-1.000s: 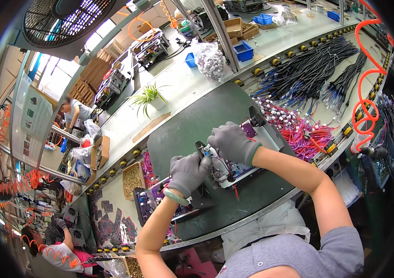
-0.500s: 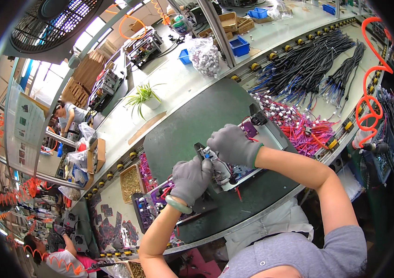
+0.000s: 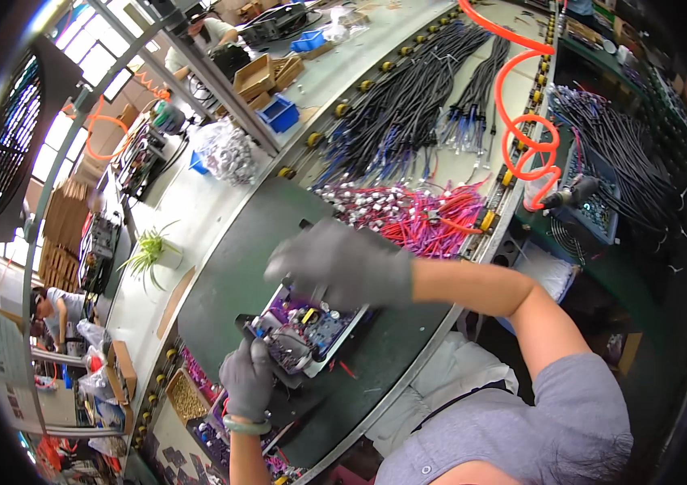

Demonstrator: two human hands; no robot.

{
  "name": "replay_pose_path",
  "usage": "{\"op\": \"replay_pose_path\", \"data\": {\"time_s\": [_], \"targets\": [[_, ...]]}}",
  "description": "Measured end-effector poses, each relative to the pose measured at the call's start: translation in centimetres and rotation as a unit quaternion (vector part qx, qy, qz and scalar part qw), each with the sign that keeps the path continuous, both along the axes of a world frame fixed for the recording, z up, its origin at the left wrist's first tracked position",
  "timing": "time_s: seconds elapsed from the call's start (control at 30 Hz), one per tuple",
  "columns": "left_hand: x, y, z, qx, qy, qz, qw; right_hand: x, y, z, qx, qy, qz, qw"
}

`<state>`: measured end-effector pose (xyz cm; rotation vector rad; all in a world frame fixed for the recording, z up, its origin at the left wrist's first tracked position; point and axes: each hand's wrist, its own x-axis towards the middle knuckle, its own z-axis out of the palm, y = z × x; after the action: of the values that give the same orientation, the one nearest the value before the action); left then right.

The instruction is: The person assembles electronic components on a workbench, handling circuit boards, wires, and connectors. They connect wires to the boards, secure components, and organize the assembly. The person works with multiple units, moving them along the assembly line.

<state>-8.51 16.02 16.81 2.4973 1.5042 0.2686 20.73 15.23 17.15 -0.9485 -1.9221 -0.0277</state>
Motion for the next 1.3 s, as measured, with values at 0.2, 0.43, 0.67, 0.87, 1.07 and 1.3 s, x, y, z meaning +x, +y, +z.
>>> {"op": "replay_pose_path", "data": {"time_s": [0.2,0.43,0.67,0.87,1.07,1.3], "targets": [[1.0,0.4,-0.3,0.015,-0.009,0.0,1.0,22.8,1.5,-10.5,-0.501,-0.109,-0.332,0.791],[0.2,0.7,-0.2,-0.022,-0.039,0.02,0.999,26.0,0.6,-17.3,-0.6,-0.233,-0.312,0.699],[0.3,0.8,-0.6,-0.001,-0.086,0.021,0.996,23.2,2.7,-17.4,-0.559,-0.105,-0.411,0.713],[1.1,0.9,-0.6,0.042,-0.042,0.012,0.998,20.0,5.4,-19.9,-0.544,-0.136,-0.444,0.698],[1.2,0.2,0.0,0.053,-0.018,0.042,0.998,21.2,3.6,-16.9,-0.393,0.381,-0.225,0.806],[1.9,0.2,-0.2,0.18,-0.097,0.036,0.978,23.6,-0.4,-12.1,-0.407,0.198,-0.311,0.836]]}}
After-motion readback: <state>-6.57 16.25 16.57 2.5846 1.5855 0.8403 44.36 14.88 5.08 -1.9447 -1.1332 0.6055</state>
